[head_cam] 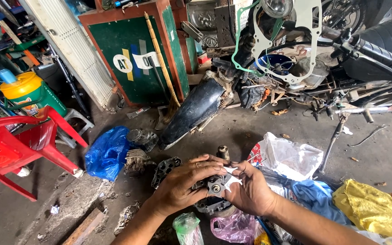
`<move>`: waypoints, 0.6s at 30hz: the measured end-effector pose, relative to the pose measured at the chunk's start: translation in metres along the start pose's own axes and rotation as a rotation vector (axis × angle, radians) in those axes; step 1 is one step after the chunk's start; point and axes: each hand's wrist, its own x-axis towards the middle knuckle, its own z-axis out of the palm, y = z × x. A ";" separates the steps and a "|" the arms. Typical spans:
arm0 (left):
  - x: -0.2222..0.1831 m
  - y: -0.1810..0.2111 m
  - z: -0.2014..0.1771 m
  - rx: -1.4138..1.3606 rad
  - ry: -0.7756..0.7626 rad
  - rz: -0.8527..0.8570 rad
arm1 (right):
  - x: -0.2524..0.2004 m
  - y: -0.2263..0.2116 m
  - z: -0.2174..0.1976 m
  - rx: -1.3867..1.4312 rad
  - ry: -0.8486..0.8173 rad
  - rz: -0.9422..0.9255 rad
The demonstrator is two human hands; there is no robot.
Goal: The person inspects and organizes internal motorcycle engine components such as gears and shafts.
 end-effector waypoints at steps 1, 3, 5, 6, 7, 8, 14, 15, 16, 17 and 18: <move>-0.001 -0.001 0.000 0.000 0.000 0.000 | 0.001 0.001 -0.002 0.000 0.000 0.000; -0.002 -0.002 0.001 0.053 0.021 0.002 | 0.004 0.003 -0.007 0.087 0.024 -0.008; -0.004 -0.006 0.002 0.045 0.035 0.014 | 0.000 -0.001 0.026 0.021 -0.026 -0.031; -0.005 -0.008 0.003 0.036 0.048 0.025 | -0.002 -0.003 0.042 -0.045 -0.076 -0.054; -0.008 -0.012 0.005 0.036 0.048 0.026 | -0.002 -0.003 0.037 -0.045 -0.076 -0.054; -0.011 -0.016 0.008 0.051 0.083 0.050 | -0.002 -0.003 0.032 -0.036 -0.081 -0.053; -0.012 -0.016 0.013 0.081 0.178 0.046 | 0.001 0.001 0.023 0.020 -0.103 -0.072; -0.012 -0.016 0.014 0.086 0.191 0.045 | 0.001 0.003 0.020 0.018 -0.075 -0.080; -0.013 -0.016 0.014 0.087 0.191 0.044 | 0.001 0.004 0.019 0.019 -0.075 -0.079; -0.013 -0.017 0.014 0.102 0.205 0.070 | 0.001 0.004 0.018 0.001 -0.091 -0.091; -0.013 -0.017 0.014 0.118 0.219 0.095 | 0.001 0.004 0.017 -0.017 -0.108 -0.103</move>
